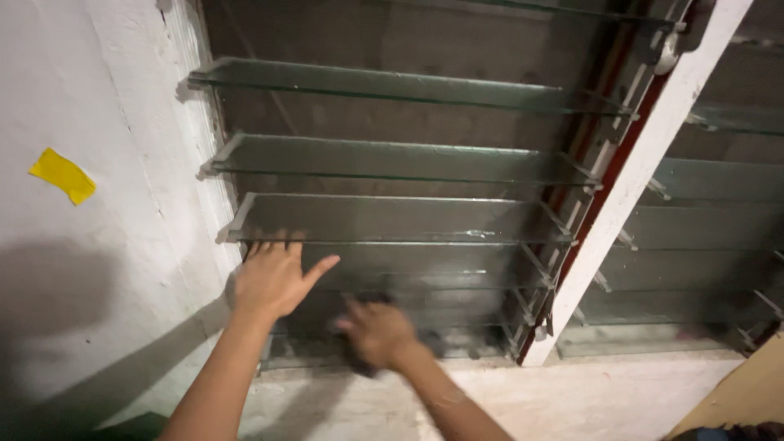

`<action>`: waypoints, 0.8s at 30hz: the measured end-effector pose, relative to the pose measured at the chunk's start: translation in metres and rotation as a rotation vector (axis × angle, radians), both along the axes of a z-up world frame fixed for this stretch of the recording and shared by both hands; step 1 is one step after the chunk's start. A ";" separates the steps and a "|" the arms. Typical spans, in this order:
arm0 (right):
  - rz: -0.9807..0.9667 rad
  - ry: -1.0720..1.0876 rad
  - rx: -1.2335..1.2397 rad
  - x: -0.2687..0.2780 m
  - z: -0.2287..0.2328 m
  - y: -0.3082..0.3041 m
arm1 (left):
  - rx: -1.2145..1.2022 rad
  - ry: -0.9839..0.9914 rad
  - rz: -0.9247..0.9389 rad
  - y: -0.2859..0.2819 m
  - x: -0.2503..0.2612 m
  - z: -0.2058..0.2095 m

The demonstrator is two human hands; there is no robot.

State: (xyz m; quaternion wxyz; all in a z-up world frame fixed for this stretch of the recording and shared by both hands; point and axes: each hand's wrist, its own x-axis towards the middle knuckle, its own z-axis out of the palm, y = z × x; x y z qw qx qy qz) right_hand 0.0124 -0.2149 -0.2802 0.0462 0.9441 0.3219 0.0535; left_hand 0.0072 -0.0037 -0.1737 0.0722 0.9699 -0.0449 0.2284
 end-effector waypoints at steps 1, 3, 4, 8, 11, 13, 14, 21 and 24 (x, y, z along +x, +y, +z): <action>0.031 0.021 -0.012 0.000 0.000 0.030 | 0.002 0.000 0.006 0.001 -0.001 -0.001; -0.094 0.251 0.201 0.004 0.004 0.072 | 0.012 -0.027 0.007 0.004 -0.001 -0.005; -0.048 0.239 0.200 0.002 0.002 0.078 | 0.021 -0.053 0.001 0.004 0.000 -0.006; -0.005 0.196 0.170 0.007 0.001 0.057 | 0.005 -0.105 -0.030 0.009 0.001 -0.012; -0.124 0.173 0.243 0.014 0.004 -0.013 | 0.010 -0.149 -0.054 0.010 0.005 -0.015; -0.117 0.081 0.110 0.016 0.010 -0.063 | -0.005 -0.148 -0.094 0.012 0.004 -0.018; -0.307 0.167 0.157 0.011 0.012 -0.086 | -0.013 -0.150 -0.115 0.012 0.003 -0.019; -0.331 -0.028 0.418 -0.025 0.010 -0.201 | 0.170 -0.443 -0.614 -0.004 -0.034 -0.073; -0.154 -0.219 0.525 -0.031 -0.026 -0.220 | 0.242 -0.296 -0.643 -0.007 -0.030 -0.096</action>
